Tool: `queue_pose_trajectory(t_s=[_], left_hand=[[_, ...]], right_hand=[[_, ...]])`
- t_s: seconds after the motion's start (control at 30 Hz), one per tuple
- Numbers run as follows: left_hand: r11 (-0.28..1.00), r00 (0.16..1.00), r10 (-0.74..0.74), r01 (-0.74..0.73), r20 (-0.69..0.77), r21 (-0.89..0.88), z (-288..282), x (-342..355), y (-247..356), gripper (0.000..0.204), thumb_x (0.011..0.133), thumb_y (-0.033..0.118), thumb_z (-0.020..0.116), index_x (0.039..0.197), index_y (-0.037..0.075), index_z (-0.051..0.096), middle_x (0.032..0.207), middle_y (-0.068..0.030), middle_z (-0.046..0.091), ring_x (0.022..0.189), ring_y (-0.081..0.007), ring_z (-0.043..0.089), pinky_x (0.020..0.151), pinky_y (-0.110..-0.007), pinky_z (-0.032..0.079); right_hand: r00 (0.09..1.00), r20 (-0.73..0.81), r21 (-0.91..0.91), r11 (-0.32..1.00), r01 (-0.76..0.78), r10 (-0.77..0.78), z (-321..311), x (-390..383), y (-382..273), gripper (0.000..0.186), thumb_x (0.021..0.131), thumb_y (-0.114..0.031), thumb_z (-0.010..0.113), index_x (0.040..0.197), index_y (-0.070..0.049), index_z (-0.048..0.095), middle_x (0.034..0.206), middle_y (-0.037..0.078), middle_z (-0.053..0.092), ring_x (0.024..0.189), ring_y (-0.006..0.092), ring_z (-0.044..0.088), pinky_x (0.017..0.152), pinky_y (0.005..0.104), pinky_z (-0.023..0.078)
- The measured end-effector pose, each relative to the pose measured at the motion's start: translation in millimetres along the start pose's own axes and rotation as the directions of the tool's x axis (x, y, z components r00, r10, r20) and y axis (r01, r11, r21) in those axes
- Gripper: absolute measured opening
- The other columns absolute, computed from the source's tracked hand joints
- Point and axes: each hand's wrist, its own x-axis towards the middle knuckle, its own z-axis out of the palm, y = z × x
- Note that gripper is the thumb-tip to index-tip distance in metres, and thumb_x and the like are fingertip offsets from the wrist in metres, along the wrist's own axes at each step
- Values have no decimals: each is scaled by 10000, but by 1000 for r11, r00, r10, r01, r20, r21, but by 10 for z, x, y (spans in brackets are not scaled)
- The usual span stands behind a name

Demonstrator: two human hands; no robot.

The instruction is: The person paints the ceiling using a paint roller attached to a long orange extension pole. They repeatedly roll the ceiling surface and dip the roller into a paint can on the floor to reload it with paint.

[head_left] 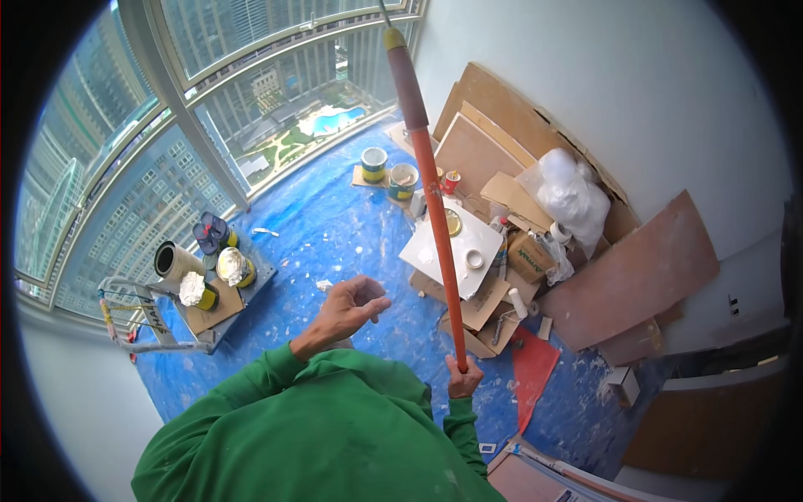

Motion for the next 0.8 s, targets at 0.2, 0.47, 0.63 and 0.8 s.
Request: queue_pose_trajectory(t_s=[0.2, 0.47, 0.63, 0.8], left_hand=[[998, 998, 52, -54, 42, 45, 38, -119, 419, 641, 758, 195, 778, 1260, -25, 445, 1118, -181, 599, 903, -208, 626, 743, -343, 524], [973, 990, -106, 85, -90, -213, 68, 237, -29, 278, 850, 153, 694, 1009, -24, 551, 884, -144, 666, 809, -213, 667, 655, -307, 537], [980, 929, -123, 58, -349, -191, -285, 1142, -252, 297, 821, 209, 725, 868, -48, 583, 685, -131, 643, 483, -152, 613, 415, -242, 471], [983, 852, -180, 140, -492, -117, -865, 2345, -583, 343, 800, 252, 729, 844, -54, 580, 633, -118, 623, 484, -146, 607, 391, -254, 461]], right_hand=[[986, 155, -50, 996, 77, -69, 106, -32, -328, 324, 718, -222, 758, 587, -44, 522, 496, 120, 462, 426, 254, 427, 456, 367, 378], [956, 266, -301, 931, 204, -124, 23, 245, -540, 275, 718, -286, 763, 671, -85, 582, 579, 111, 541, 533, 337, 542, 497, 409, 415], [979, 200, -538, 828, 154, -52, -441, 360, -256, 242, 732, -311, 753, 751, -107, 623, 662, 90, 594, 596, 332, 574, 539, 423, 430], [992, 37, -746, 664, -52, 120, -1183, 268, -9, 306, 705, -378, 760, 731, -97, 640, 603, 100, 574, 575, 340, 571, 537, 435, 424]])
